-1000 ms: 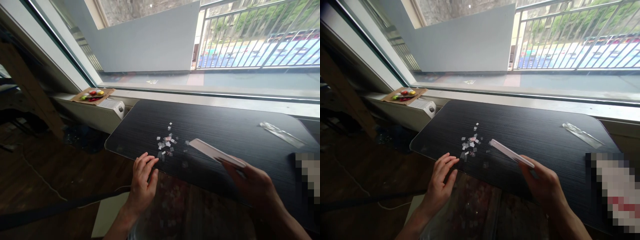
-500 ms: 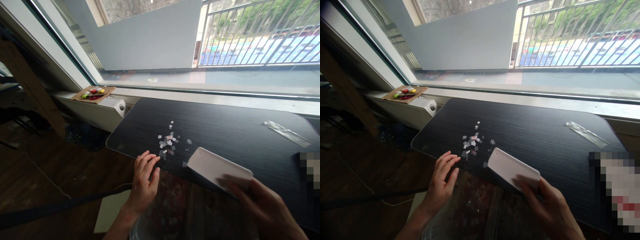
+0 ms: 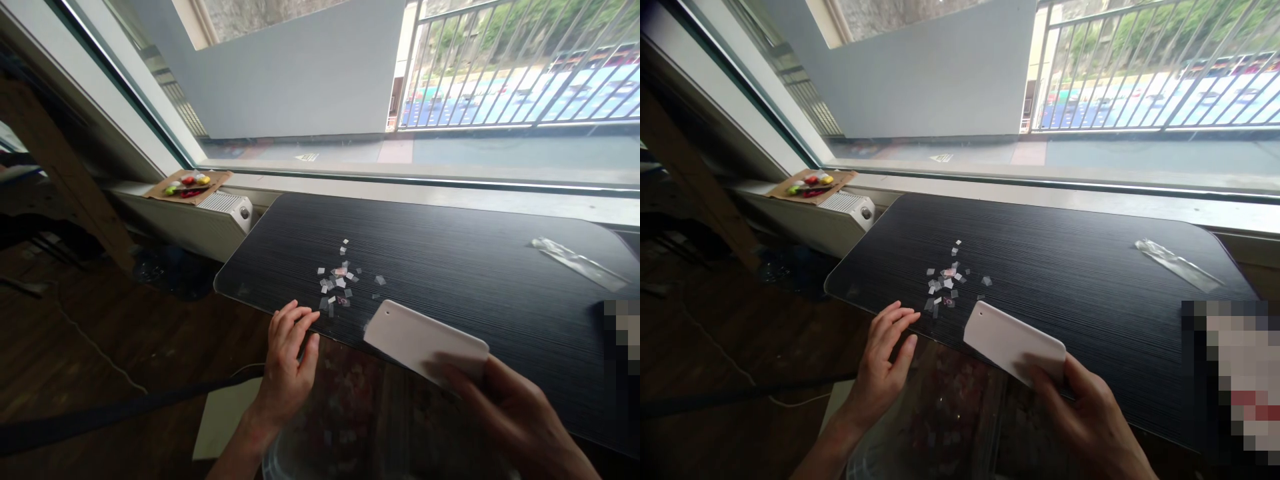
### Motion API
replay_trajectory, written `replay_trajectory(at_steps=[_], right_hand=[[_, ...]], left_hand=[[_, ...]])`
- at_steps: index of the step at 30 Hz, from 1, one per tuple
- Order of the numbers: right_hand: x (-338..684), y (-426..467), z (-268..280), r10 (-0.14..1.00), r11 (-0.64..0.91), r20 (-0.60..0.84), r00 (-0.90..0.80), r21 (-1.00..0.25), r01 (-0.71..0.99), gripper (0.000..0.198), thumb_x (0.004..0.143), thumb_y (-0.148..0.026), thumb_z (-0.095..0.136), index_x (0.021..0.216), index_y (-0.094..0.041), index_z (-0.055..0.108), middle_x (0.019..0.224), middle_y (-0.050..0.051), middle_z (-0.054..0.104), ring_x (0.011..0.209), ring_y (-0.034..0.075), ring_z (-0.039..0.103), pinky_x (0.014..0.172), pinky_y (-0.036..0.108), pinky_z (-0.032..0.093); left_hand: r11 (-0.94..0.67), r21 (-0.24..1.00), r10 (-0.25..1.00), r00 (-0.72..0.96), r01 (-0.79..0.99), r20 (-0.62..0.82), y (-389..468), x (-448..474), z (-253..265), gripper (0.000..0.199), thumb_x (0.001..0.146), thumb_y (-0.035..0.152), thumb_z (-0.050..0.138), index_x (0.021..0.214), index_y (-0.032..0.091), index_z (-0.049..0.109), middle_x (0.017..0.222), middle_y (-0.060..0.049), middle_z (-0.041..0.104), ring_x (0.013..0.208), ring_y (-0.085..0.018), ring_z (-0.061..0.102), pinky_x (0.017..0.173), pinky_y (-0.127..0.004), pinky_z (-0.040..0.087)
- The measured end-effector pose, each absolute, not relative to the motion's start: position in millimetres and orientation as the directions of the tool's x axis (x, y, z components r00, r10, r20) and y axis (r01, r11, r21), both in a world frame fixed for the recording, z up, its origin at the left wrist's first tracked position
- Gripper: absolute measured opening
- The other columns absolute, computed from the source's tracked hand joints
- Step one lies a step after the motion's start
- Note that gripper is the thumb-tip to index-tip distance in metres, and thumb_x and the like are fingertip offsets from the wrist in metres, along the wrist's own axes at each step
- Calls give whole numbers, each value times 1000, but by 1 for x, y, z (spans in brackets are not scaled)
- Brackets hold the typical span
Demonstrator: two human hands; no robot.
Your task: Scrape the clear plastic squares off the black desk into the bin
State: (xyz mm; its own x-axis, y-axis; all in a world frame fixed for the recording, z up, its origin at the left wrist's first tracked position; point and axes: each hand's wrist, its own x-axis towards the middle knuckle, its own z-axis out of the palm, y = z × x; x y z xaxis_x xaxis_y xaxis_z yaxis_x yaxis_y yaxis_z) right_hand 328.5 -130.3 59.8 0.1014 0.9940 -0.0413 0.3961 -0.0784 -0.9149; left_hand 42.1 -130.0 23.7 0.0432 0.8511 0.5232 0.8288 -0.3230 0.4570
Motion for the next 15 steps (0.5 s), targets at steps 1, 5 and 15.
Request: replay_trajectory(at_steps=[1, 5, 15], right_hand=[[331, -131, 59, 992, -90, -50, 112, -917, 389, 26, 75, -47, 72, 85, -25, 82, 77, 3, 82, 71, 26, 76, 65, 30, 61], [335, -132, 58, 983, -140, -86, 161, -924, 356, 28, 73, -49, 74, 85, -25, 81, 76, 4, 82, 74, 27, 76, 67, 31, 61], [336, -131, 60, 981, -183, -154, 117, -934, 306, 29, 75, -46, 73, 87, -20, 79, 75, 4, 79, 68, 24, 72, 58, 29, 57]], left_hand=[[-323, 456, 851, 43, 829, 524, -130, 42, 23, 31, 96, 14, 49, 123, 24, 58, 121, -8, 62, 129, -26, 52, 109, -51, 46], [-332, 453, 846, 49, 827, 530, -130, 41, 20, 31, 96, 13, 50, 124, 24, 57, 121, -8, 62, 129, -26, 52, 109, -51, 46], [-358, 440, 838, 74, 823, 541, -129, 40, 19, 29, 96, 16, 50, 123, 23, 58, 121, -8, 62, 129, -26, 51, 109, -49, 45]])
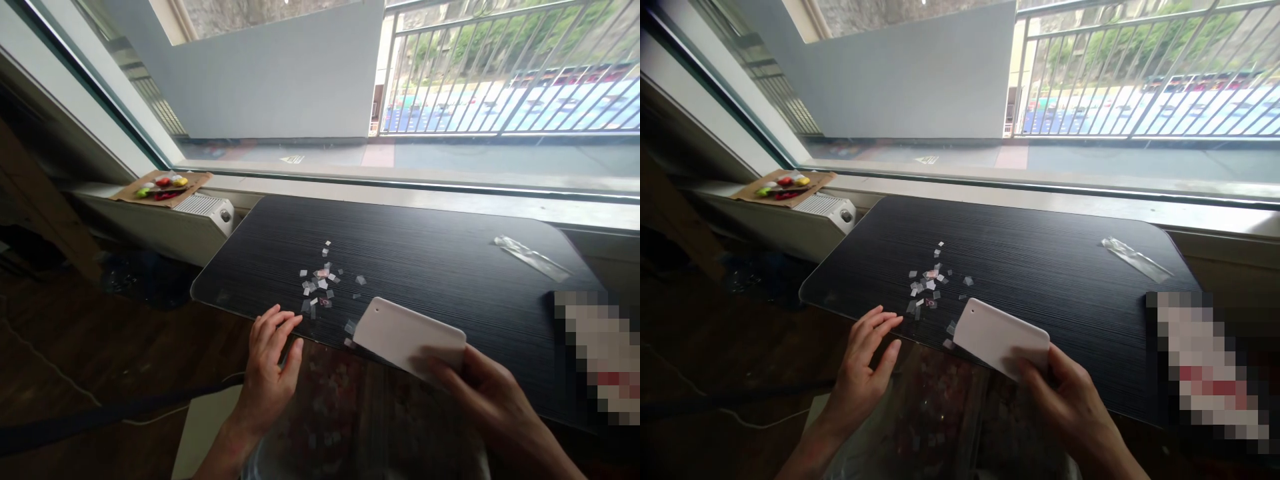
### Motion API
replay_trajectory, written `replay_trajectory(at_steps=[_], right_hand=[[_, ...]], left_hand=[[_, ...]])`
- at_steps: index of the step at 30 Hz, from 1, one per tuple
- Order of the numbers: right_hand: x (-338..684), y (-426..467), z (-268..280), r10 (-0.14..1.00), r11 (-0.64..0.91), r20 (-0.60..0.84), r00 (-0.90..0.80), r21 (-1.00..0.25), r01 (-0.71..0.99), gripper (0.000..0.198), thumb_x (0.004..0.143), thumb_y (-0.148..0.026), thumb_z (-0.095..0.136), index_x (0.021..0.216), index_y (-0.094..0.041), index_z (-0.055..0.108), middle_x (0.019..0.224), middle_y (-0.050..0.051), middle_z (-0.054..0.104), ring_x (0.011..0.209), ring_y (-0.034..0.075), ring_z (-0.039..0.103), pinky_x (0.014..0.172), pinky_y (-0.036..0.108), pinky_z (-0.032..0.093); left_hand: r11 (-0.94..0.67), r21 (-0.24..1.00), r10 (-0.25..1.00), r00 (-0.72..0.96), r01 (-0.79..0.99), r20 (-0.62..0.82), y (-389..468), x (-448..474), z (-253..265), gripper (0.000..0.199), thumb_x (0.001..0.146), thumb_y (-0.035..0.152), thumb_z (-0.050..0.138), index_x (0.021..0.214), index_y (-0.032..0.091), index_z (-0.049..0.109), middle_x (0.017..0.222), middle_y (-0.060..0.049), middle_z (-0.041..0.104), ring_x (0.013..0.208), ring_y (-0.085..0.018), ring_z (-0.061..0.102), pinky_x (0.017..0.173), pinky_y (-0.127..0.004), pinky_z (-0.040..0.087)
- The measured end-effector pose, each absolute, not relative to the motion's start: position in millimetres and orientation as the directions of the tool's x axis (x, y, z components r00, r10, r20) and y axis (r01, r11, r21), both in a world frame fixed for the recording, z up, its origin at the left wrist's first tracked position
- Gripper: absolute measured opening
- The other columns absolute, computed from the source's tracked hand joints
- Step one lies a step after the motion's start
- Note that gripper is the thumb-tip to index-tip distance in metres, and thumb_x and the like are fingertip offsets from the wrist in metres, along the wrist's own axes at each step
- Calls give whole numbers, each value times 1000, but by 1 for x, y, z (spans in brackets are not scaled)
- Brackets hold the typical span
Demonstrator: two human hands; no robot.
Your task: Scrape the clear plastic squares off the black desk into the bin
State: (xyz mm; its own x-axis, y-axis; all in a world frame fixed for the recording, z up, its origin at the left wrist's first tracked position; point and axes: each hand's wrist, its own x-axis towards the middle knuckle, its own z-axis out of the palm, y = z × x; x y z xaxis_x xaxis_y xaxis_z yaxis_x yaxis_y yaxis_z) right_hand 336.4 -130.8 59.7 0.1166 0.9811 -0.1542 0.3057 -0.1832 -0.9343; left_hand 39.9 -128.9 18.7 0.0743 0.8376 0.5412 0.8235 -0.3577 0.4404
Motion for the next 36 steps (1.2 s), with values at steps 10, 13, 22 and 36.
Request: replay_trajectory(at_steps=[10, 13, 22, 36], right_hand=[[332, -130, 60, 977, -215, -205, 65, -935, 282, 33, 75, -50, 72, 87, -20, 80, 76, 6, 80, 69, 26, 73, 60, 31, 58], [335, -129, 60, 964, -247, -219, 151, -946, 209, 32, 70, -50, 77, 86, -23, 81, 76, 4, 81, 70, 26, 73, 62, 30, 59], [332, -127, 62, 962, -268, -248, 114, -940, 211, 31, 68, -49, 78, 84, -23, 80, 71, 3, 80, 67, 23, 71, 61, 27, 58], [332, -135, 61, 973, -231, -225, 56, -920, 315, 33, 70, -54, 76, 83, -24, 82, 73, 5, 81, 73, 27, 76, 62, 27, 60]], left_hand=[[-343, 436, 835, 58, 832, 546, -129, 42, 19, 31, 95, 16, 52, 123, 25, 59, 120, -8, 63, 128, -26, 53, 109, -50, 46], [-326, 445, 844, 45, 834, 534, -130, 43, 20, 31, 94, 15, 52, 123, 25, 59, 120, -8, 63, 128, -26, 53, 109, -50, 47], [-325, 464, 849, 39, 824, 527, -131, 44, 22, 31, 94, 14, 52, 123, 25, 59, 120, -8, 64, 129, -26, 53, 110, -51, 46], [-322, 449, 854, 51, 833, 517, -132, 43, 22, 30, 96, 14, 51, 124, 22, 57, 121, -9, 62, 129, -26, 51, 110, -50, 44]])
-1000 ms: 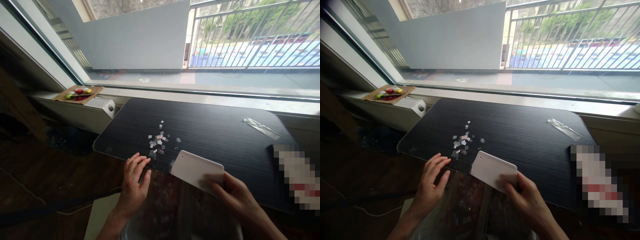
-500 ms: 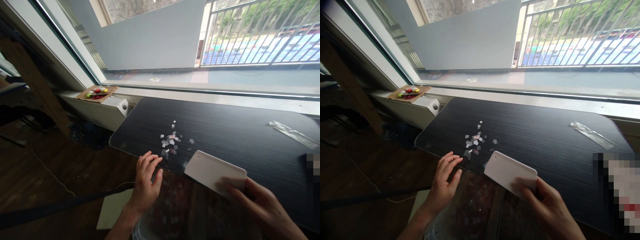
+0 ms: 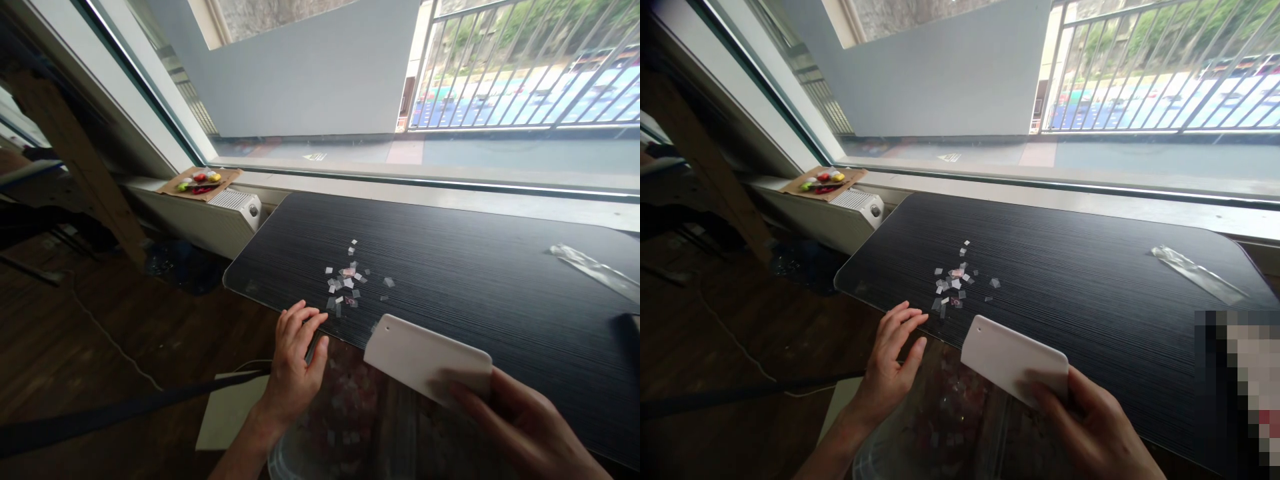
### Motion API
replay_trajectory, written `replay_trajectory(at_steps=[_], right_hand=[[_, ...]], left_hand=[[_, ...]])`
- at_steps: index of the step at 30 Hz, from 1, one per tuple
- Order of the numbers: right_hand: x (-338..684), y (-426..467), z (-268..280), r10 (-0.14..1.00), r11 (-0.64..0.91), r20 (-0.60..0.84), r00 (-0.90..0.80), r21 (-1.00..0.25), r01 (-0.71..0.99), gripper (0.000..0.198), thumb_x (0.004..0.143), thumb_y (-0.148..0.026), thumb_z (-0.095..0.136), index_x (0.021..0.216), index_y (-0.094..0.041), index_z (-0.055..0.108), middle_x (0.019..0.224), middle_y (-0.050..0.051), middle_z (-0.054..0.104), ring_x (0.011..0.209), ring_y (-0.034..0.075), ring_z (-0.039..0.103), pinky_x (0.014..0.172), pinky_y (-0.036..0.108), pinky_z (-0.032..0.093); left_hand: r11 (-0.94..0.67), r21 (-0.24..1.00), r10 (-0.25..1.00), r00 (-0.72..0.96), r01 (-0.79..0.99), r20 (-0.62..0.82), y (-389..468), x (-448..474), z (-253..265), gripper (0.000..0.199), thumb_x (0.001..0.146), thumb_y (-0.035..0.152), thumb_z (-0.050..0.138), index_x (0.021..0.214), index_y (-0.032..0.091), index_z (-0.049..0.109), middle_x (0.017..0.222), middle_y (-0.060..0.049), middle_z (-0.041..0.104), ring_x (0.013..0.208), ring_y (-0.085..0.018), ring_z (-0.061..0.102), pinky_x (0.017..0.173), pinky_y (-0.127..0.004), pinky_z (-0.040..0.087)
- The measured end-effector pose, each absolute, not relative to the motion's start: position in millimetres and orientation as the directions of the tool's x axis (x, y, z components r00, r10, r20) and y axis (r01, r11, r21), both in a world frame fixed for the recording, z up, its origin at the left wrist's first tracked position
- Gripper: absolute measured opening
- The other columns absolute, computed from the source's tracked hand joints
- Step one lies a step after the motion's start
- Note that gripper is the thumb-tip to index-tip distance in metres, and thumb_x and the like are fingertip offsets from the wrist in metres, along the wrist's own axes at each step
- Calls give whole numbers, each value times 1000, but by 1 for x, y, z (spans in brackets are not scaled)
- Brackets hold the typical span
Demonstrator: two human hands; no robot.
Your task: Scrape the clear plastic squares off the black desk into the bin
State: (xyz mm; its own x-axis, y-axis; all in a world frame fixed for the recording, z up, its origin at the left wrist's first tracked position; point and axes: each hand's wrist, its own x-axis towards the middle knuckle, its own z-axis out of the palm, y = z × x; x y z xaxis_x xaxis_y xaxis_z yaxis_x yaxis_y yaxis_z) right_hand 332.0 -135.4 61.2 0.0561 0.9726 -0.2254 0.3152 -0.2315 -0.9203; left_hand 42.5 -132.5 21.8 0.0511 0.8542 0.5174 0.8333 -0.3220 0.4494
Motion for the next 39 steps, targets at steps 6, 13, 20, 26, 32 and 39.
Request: replay_trajectory(at_steps=[6, 13, 20, 26, 32, 39], right_hand=[[359, -125, 49, 977, -189, -134, 164, -902, 388, 33, 69, -57, 77, 86, -29, 83, 82, 4, 84, 72, 28, 78, 60, 29, 63], [338, -123, 61, 991, -125, -93, 99, -912, 391, 22, 71, -45, 73, 84, -30, 83, 78, 0, 83, 78, 26, 78, 73, 28, 61], [338, -122, 59, 987, -148, -114, 112, -917, 370, 28, 72, -50, 75, 87, -27, 82, 82, 2, 83, 78, 26, 77, 71, 28, 60], [333, -117, 60, 981, -185, -154, 115, -921, 343, 32, 71, -53, 76, 88, -26, 81, 81, 2, 82, 77, 26, 75, 71, 29, 59], [327, -116, 61, 976, -217, -201, 82, -934, 284, 28, 69, -49, 77, 84, -25, 80, 78, 2, 81, 74, 24, 73, 68, 29, 57], [326, -114, 64, 965, -258, -259, 26, -934, 247, 30, 70, -47, 77, 86, -22, 80, 76, 2, 80, 68, 21, 70, 61, 27, 54]], left_hand=[[-326, 452, 850, 48, 830, 524, -132, 43, 22, 30, 95, 14, 51, 124, 23, 58, 120, -8, 63, 129, -26, 52, 111, -50, 44], [-322, 451, 851, 46, 833, 523, -133, 43, 22, 30, 96, 15, 51, 123, 23, 58, 120, -8, 63, 129, -26, 52, 110, -49, 44], [-325, 458, 849, 42, 827, 527, -132, 44, 22, 30, 95, 15, 51, 123, 24, 59, 120, -7, 63, 129, -26, 52, 111, -49, 44], [-319, 450, 855, 48, 834, 517, -132, 43, 23, 30, 96, 14, 50, 124, 24, 57, 121, -8, 63, 129, -26, 51, 110, -52, 44], [-321, 450, 856, 52, 833, 514, -132, 42, 22, 31, 96, 14, 50, 124, 24, 57, 120, -8, 63, 130, -26, 51, 110, -52, 45], [-326, 446, 853, 56, 834, 520, -131, 43, 23, 31, 96, 13, 50, 124, 24, 57, 120, -8, 62, 129, -26, 51, 110, -51, 45]])
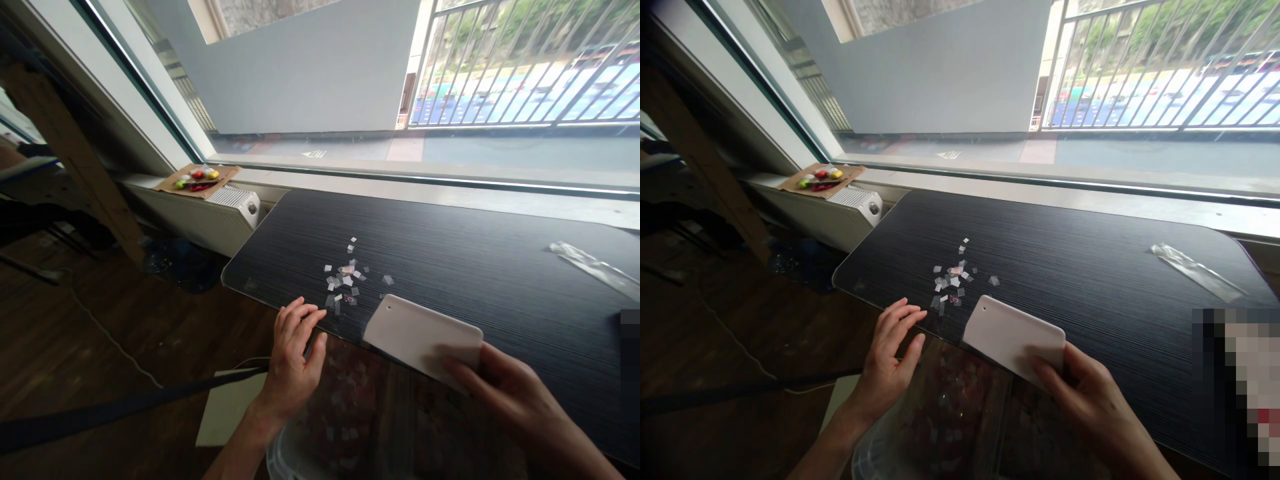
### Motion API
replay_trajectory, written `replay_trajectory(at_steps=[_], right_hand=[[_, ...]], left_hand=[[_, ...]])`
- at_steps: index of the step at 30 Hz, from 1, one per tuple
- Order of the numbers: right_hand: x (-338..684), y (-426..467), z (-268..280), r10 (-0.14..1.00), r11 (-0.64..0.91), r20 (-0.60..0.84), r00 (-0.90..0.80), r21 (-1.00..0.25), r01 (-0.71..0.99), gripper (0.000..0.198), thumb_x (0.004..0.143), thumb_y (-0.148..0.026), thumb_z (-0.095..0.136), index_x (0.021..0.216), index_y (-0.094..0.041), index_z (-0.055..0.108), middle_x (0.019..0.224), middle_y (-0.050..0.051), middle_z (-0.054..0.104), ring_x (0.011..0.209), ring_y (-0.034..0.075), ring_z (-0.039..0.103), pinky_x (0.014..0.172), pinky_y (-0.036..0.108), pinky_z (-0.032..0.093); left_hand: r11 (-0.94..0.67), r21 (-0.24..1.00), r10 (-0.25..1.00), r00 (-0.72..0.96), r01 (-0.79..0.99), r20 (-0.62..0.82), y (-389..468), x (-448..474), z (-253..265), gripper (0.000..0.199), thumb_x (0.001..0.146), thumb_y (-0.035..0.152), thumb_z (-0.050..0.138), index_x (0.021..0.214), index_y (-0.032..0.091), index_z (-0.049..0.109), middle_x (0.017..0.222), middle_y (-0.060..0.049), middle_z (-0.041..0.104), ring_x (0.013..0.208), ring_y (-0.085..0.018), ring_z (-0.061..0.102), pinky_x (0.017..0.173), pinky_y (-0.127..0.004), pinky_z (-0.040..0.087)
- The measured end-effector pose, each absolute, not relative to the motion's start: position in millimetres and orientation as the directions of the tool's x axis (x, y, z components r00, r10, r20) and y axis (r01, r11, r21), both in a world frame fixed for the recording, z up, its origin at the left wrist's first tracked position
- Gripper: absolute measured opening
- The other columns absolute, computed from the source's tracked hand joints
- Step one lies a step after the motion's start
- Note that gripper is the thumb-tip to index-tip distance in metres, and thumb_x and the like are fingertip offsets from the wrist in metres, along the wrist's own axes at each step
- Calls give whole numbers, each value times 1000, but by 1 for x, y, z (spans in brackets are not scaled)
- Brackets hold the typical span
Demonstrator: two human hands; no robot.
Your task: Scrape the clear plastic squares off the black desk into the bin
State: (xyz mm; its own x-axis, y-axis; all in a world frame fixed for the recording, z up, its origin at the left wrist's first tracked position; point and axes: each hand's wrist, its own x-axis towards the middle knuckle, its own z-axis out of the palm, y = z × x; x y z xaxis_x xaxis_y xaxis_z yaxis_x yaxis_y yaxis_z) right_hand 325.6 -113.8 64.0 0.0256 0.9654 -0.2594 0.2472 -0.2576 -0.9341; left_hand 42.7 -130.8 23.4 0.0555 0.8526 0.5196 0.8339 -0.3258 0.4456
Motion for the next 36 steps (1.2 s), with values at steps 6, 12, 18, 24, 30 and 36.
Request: replay_trajectory(at_steps=[6, 12, 18, 24, 30, 36], right_hand=[[321, -111, 67, 967, -233, -252, -37, -936, 264, 29, 71, -45, 77, 86, -20, 80, 76, 4, 81, 67, 22, 71, 59, 27, 55], [323, -115, 67, 985, -160, -170, -9, -941, 299, 29, 73, -48, 76, 83, -22, 82, 73, 5, 80, 70, 26, 74, 62, 29, 60], [333, -125, 63, 993, -90, -111, -29, -911, 402, 27, 75, -51, 73, 85, -27, 83, 76, 2, 82, 68, 24, 75, 61, 26, 59], [352, -110, 57, 991, 50, 112, 77, -823, 565, 26, 81, -52, 68, 93, -34, 81, 93, -2, 83, 89, 30, 77, 86, 38, 60], [356, -69, 45, 949, 219, 314, 30, -726, 652, 24, 87, -43, 63, 98, -30, 80, 97, -1, 83, 91, 29, 78, 83, 37, 61], [353, -86, 56, 948, 311, 289, -132, -758, 574, 19, 89, -37, 63, 93, -30, 80, 88, 0, 82, 79, 26, 78, 76, 33, 63]], left_hand=[[-326, 451, 853, 53, 831, 519, -131, 43, 24, 31, 95, 13, 51, 123, 23, 57, 120, -8, 63, 129, -26, 52, 111, -51, 44], [-322, 467, 848, 32, 823, 528, -131, 41, 25, 32, 94, 13, 53, 123, 24, 60, 120, -7, 64, 129, -26, 53, 111, -49, 44], [-308, 480, 861, 25, 822, 509, -132, 41, 24, 32, 93, 14, 53, 123, 24, 61, 121, -7, 64, 129, -26, 53, 113, -49, 43], [-316, 465, 851, 30, 827, 524, -133, 40, 24, 31, 94, 15, 53, 123, 24, 60, 121, -8, 64, 129, -26, 53, 111, -49, 44], [-316, 443, 840, 29, 839, 542, -133, 40, 22, 32, 94, 14, 52, 123, 25, 60, 121, -8, 64, 128, -27, 54, 109, -50, 46], [-319, 418, 831, 39, 851, 554, -131, 38, 20, 31, 95, 16, 52, 124, 26, 59, 121, -8, 64, 129, -26, 53, 107, -50, 48]])
